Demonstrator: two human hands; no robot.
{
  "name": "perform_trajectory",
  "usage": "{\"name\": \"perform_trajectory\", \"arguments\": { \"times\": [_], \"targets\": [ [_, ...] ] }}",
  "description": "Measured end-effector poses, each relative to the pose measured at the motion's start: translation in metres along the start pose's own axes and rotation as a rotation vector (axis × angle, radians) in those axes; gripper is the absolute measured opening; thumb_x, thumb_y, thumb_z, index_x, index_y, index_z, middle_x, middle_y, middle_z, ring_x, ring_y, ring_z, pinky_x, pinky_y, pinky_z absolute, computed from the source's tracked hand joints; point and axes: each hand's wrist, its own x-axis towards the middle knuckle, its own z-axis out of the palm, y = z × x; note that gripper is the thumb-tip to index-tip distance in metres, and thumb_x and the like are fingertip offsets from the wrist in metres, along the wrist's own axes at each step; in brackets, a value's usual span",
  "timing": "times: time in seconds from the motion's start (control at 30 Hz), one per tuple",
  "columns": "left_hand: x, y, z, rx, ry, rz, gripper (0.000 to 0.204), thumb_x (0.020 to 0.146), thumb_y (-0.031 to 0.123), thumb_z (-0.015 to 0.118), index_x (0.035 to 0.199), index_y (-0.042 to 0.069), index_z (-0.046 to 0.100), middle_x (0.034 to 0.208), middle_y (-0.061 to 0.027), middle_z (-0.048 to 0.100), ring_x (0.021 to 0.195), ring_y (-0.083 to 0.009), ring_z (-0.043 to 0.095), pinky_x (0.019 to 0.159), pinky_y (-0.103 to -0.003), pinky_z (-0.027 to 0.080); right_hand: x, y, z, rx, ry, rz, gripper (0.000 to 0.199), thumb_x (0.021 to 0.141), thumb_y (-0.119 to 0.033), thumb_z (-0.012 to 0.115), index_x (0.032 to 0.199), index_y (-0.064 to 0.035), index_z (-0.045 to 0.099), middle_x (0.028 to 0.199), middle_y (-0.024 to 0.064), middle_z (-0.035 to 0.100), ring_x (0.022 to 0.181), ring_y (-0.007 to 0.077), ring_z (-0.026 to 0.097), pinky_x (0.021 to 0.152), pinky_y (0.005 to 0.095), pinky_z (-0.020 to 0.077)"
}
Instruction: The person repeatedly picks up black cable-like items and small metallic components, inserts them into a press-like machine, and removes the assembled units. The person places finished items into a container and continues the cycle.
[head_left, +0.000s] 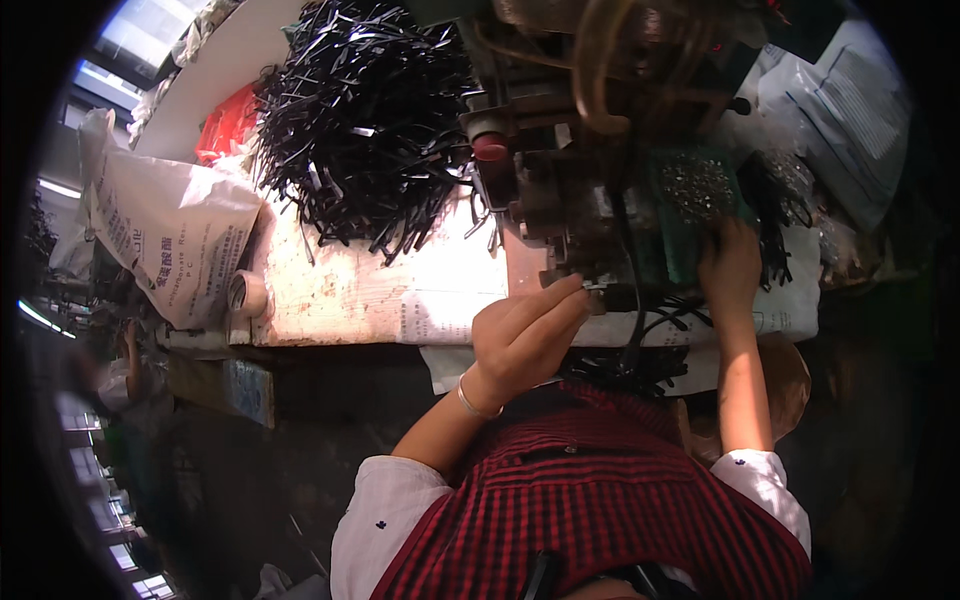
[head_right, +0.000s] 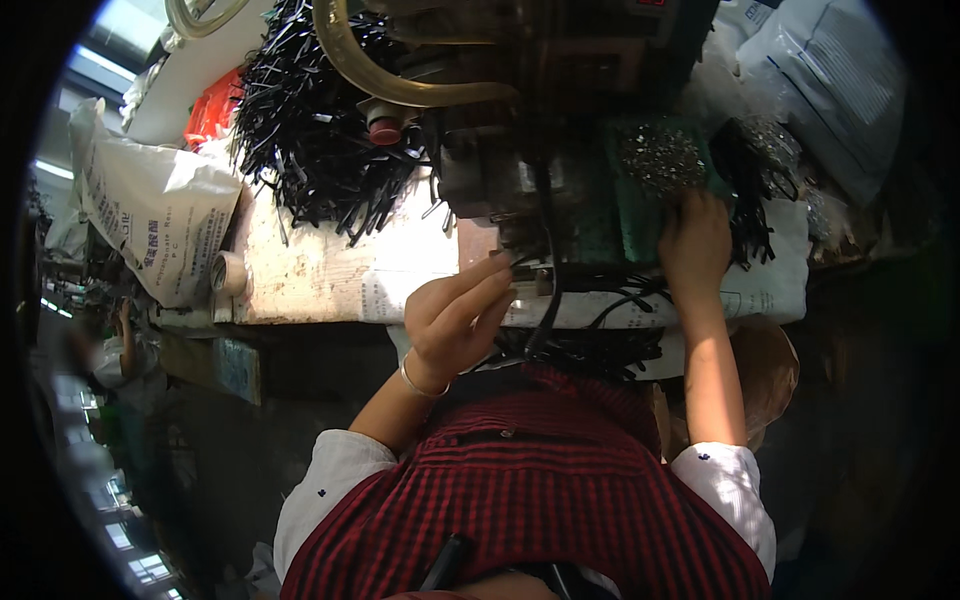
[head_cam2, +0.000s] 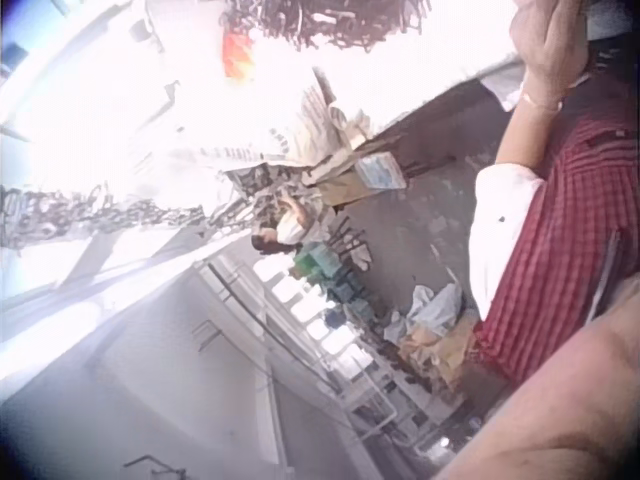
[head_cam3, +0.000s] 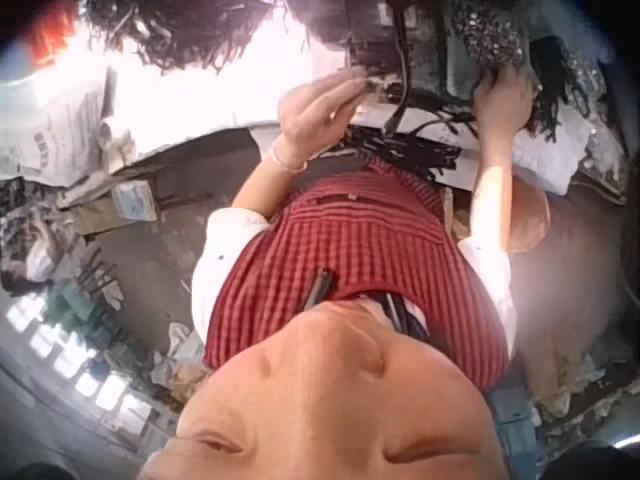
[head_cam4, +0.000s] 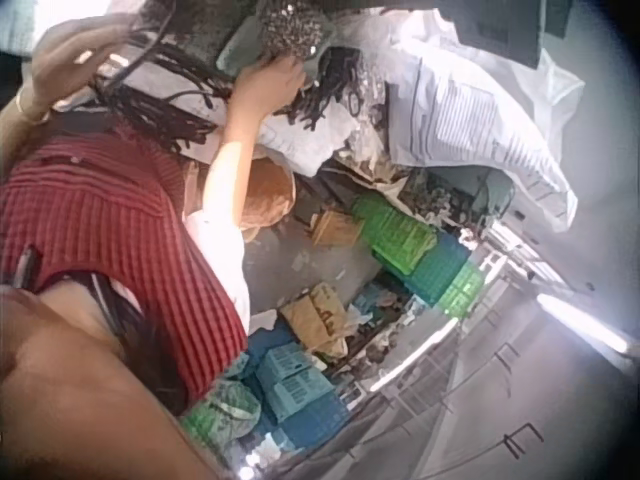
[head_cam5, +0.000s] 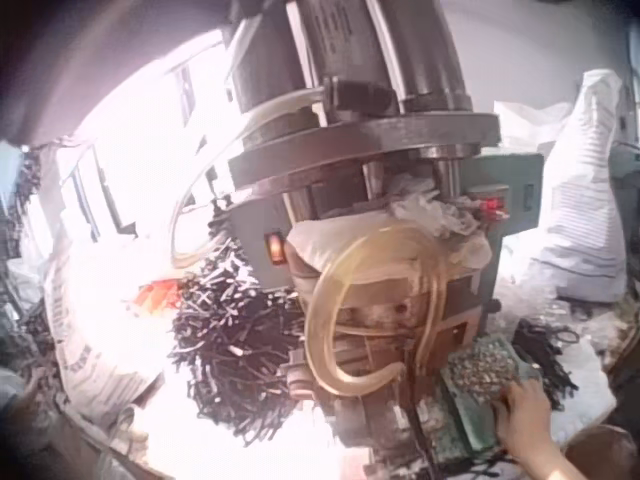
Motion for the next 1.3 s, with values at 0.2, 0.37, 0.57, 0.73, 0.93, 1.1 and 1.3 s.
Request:
{"name": "perform_trajectory", "arguments": {
  "times": [0.2,0.37,0.57,0.73,0.93,1.1,1.3],
  "targets": [
    [0.018,-0.028,-0.097,0.333,0.564,-0.199,0.014,0.097,-0.008,0.067,0.11,-0.004,0.068,0.101,-0.0136,0.074,0.073,-0.0134,0.066,0.061,-0.022,0.053,0.001,-0.007,-0.012,0.189,0.042,0.222,0.015,0.096,-0.011,0.063,0.11,-0.0038,0.066,0.103,0.0197,0.073,0.097,0.0417,0.069,0.082,0.0477,0.0541],
    [0.073,-0.114,-0.075,0.514,0.062,0.006,0.014,0.085,0.001,0.079,0.097,0.008,0.079,0.103,-0.0061,0.076,0.093,-0.0233,0.068,0.083,-0.033,0.053,0.02,-0.024,-0.02,0.424,0.004,0.291,0.017,0.095,-0.012,0.066,0.109,-0.0048,0.073,0.105,0.0176,0.074,0.099,0.0386,0.07,0.085,0.0429,0.055],
    [0.02,-0.238,-0.02,0.979,-0.351,-0.042,0.008,0.08,0.01,0.067,0.079,0.01,0.075,0.135,-0.0093,0.067,0.116,-0.0299,0.061,0.111,-0.05,0.044,0.003,0.001,-0.007,0.244,0.1,0.249,0.017,0.094,-0.012,0.067,0.106,-0.0038,0.074,0.102,0.0163,0.074,0.098,0.0367,0.07,0.085,0.0416,0.0536],
    [-0.013,-0.225,-0.068,0.732,-0.394,-0.042,0.021,0.076,0.004,0.078,0.095,0.011,0.08,0.127,-0.0049,0.072,0.105,-0.0308,0.065,0.1,-0.041,0.052,-0.042,0.023,-0.049,0.169,0.197,0.202,0.014,0.092,0.0,0.064,0.103,-0.0002,0.073,0.099,0.0154,0.073,0.093,0.0352,0.069,0.084,0.0421,0.0532],
    [0.015,-0.172,-0.072,0.537,-0.08,-0.116,0.022,0.076,0.008,0.084,0.098,0.01,0.083,0.139,-0.0104,0.067,0.113,-0.0267,0.061,0.095,-0.037,0.049,-0.043,0.007,-0.052,0.421,0.215,0.233,0.02,0.091,0.007,0.062,0.106,0.0014,0.073,0.103,0.0134,0.073,0.097,0.0278,0.069,0.09,0.0364,0.0524],
    [0.011,-0.186,-0.044,-0.02,0.373,-0.405,0.02,0.098,0.004,0.07,0.117,0.004,0.078,0.085,0.0003,0.072,0.071,-0.0083,0.059,0.063,-0.024,0.047,0.04,-0.091,-0.054,0.72,0.171,-0.115,0.021,0.086,0.001,0.07,0.106,-0.0014,0.076,0.103,0.0153,0.074,0.094,0.0311,0.071,0.086,0.0379,0.0548],
    [-0.035,-0.146,-0.023,-0.285,0.33,-0.841,0.024,0.108,0.017,0.06,0.115,0.001,0.077,0.086,-0.0009,0.073,0.066,-0.0024,0.057,0.054,-0.018,0.043,0.045,-0.127,-0.025,0.956,0.168,0.107,0.037,0.085,-0.001,0.075,0.121,-0.0016,0.067,0.103,0.0127,0.073,0.098,0.0253,0.072,0.087,0.0336,0.0545]
  ]
}}
